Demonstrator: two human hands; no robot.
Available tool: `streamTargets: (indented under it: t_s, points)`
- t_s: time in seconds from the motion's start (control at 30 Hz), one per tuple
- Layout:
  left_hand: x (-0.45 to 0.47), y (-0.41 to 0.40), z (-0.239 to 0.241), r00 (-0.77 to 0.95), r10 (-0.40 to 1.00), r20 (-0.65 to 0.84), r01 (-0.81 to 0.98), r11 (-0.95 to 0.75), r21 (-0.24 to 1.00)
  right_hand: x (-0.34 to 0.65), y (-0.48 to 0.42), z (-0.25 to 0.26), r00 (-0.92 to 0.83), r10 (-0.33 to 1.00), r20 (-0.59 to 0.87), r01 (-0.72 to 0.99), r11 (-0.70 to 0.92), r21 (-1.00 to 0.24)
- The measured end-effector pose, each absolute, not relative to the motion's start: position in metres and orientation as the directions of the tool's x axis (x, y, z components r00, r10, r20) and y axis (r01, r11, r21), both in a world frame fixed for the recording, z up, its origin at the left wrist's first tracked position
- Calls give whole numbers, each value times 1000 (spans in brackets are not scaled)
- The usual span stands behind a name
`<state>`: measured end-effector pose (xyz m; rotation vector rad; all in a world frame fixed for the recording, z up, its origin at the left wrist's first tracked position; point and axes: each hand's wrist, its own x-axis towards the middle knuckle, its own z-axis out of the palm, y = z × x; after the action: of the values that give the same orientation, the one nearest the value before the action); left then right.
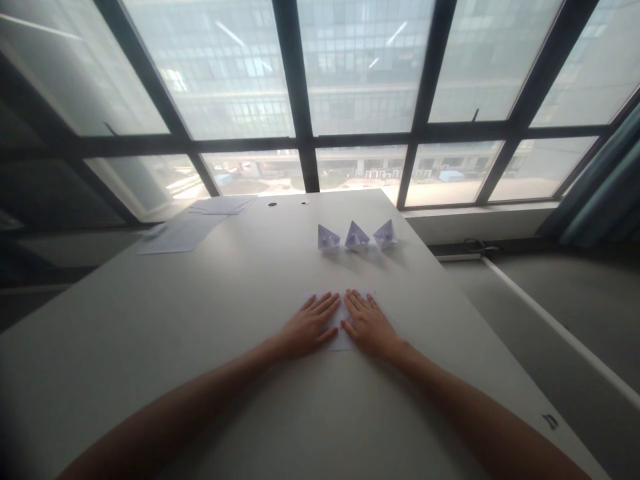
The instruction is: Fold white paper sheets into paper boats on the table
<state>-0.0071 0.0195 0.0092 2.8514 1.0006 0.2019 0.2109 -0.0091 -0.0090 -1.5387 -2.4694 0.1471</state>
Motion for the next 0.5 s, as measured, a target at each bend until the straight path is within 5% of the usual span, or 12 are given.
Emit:
streamTargets:
  t_s: [0.33,0.5]
  points:
    - [-7,20,9,772,629,92,613,-774,159,216,-8,-11,-428,887,171,862,458,-218]
    - [-8,22,9,779,622,78,606,-779,160,222,-4,-13,-370,892,259,813,446,-375]
